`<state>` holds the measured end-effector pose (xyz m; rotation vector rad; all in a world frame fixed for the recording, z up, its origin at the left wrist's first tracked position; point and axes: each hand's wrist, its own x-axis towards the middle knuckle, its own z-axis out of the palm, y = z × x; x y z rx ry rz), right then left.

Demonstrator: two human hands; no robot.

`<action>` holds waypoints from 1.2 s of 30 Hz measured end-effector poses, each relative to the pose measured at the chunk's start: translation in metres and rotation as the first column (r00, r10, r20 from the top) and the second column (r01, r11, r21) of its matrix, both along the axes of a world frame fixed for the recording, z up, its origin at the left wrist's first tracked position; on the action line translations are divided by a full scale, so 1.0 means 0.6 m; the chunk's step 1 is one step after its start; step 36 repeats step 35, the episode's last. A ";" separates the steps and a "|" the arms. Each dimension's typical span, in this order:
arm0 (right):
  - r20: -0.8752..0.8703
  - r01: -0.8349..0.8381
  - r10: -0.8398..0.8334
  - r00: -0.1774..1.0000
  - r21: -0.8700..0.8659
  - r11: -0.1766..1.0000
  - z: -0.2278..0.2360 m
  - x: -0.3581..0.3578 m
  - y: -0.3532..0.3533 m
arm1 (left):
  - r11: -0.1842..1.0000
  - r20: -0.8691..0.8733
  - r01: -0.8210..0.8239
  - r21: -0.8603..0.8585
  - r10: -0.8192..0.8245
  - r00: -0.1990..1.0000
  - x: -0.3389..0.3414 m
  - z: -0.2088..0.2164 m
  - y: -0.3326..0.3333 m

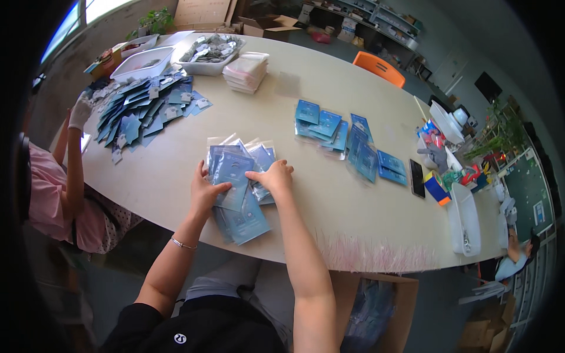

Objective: The person places blue cards into clear plastic sleeves and seals them by hand. They repeatedly pick up a card, insert it into a sleeve, and press the edges to close the package, stacking the finished units on the table.

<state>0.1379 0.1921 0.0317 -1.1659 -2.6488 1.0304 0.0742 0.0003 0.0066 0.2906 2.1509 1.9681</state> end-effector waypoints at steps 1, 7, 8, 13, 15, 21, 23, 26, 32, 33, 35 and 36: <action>-0.021 -0.046 0.044 0.999 -0.138 0.989 0.000 0.001 0.013 | 0.999 -0.057 -0.038 -0.016 0.037 0.998 -0.007 -0.006 -0.002; -0.102 -0.139 0.095 0.990 -0.743 0.655 0.016 0.055 0.030 | 0.967 0.037 0.143 0.210 -0.154 0.987 -0.017 0.020 -0.022; -0.122 -0.157 0.099 0.988 -0.807 0.569 0.014 0.065 0.031 | 0.958 0.038 0.165 0.235 -0.179 0.983 -0.021 0.021 -0.023; -0.272 -0.271 -0.050 0.961 -0.962 0.022 0.022 0.111 -0.009 | 0.930 0.053 0.225 0.289 -0.250 0.967 -0.047 0.009 -0.015; -0.293 -0.302 -0.158 0.943 -0.952 -0.039 -0.002 0.126 -0.023 | 0.920 0.041 0.277 0.279 -0.299 0.953 -0.048 0.002 -0.004; -0.444 -0.463 -0.425 0.789 -0.884 0.064 -0.025 0.237 -0.054 | 0.782 -0.011 0.539 0.312 -0.565 0.825 -0.003 0.054 0.046; -0.490 -0.479 -0.538 0.685 -0.861 0.175 0.011 0.334 -0.068 | 0.705 -0.063 0.655 0.274 -0.666 0.743 0.084 0.121 0.088; -0.546 -0.491 -0.717 0.432 -0.810 0.320 -0.012 0.522 -0.074 | 0.512 -0.173 0.834 0.206 -0.820 0.545 0.260 0.166 0.176; -0.450 -0.208 -0.890 0.068 -0.879 0.429 -0.104 0.911 -0.118 | 0.093 -0.257 0.983 -0.159 -0.965 0.050 0.657 0.110 0.322; -0.450 -0.211 -0.892 0.040 -0.876 0.433 -0.117 0.962 -0.118 | 0.013 -0.311 0.994 -0.112 -0.950 -0.022 0.719 0.067 0.349; -0.398 -0.180 -0.917 -0.041 -0.899 0.398 -0.165 1.066 -0.119 | -0.105 -0.359 0.991 -0.077 -0.925 -0.126 0.819 -0.001 0.397; -0.398 -0.180 -0.917 -0.041 -0.899 0.398 -0.165 1.066 -0.119 | -0.105 -0.359 0.991 -0.077 -0.925 -0.126 0.819 -0.001 0.397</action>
